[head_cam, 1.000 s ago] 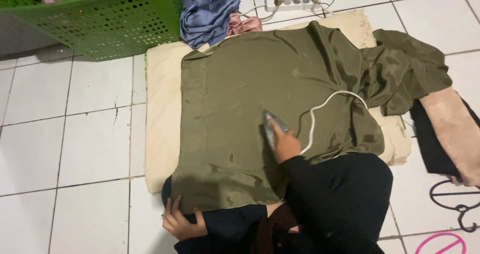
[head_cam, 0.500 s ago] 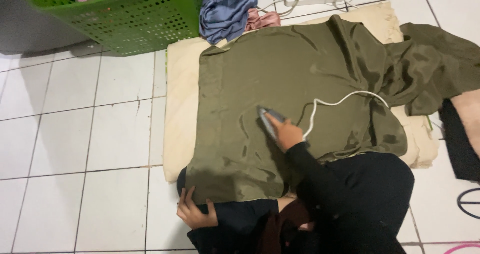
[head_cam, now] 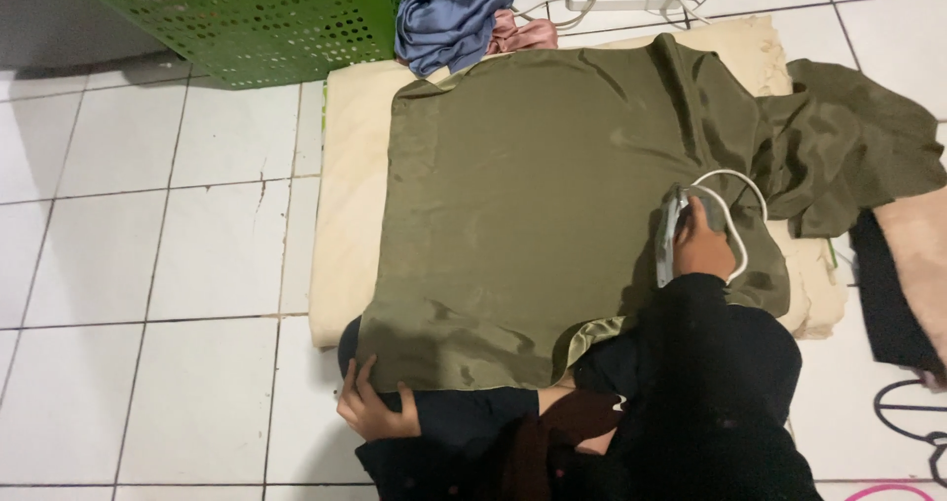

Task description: A person is ironing a green garment on a flat pad placed on a tiled floor.

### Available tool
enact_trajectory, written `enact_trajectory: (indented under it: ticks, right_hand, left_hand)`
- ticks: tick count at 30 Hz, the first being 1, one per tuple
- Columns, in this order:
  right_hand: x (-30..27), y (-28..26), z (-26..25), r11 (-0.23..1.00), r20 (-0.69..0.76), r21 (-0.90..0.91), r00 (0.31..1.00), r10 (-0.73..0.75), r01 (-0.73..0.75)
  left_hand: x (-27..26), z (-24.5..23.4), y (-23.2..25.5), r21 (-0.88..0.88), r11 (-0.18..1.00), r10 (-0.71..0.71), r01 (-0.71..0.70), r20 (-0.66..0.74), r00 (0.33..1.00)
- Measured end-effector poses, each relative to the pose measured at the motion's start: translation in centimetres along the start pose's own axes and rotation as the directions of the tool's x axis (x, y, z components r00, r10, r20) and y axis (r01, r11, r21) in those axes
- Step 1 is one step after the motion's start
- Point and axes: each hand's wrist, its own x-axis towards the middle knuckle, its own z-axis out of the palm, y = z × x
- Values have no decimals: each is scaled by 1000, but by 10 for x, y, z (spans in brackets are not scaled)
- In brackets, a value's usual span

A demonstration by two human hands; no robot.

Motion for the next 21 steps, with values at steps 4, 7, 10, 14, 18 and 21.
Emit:
enact_trajectory:
  ticks: [4, 7, 10, 14, 18, 21]
  right_hand:
    - [-14, -22, -12, 997, 122, -33, 990, -65, 69]
    - [-37, -49, -18, 990, 213, 44, 967, -138, 132]
    - [-62, -76, -4, 961, 279, 61, 920, -275, 269]
    - [-106, -124, -12, 928, 230, 120, 899, -372, 353]
    - [-136, -160, -8, 831, 295, 131, 780, -553, 540]
    - [-154, -181, -9, 748, 247, 155, 708, -661, 645]
  left_hand:
    - [7, -14, 19, 6, 998, -59, 59, 98, 993]
    - [11, -12, 26, -55, 998, -19, 18, -25, 1000]
    - [12, -15, 37, -12, 997, -76, 76, -40, 996]
    - [9, -10, 30, 13, 996, -93, 94, -46, 995]
    - [12, -10, 30, -52, 997, -54, 52, -41, 998]
    - [17, -13, 37, -91, 995, -50, 42, -83, 995]
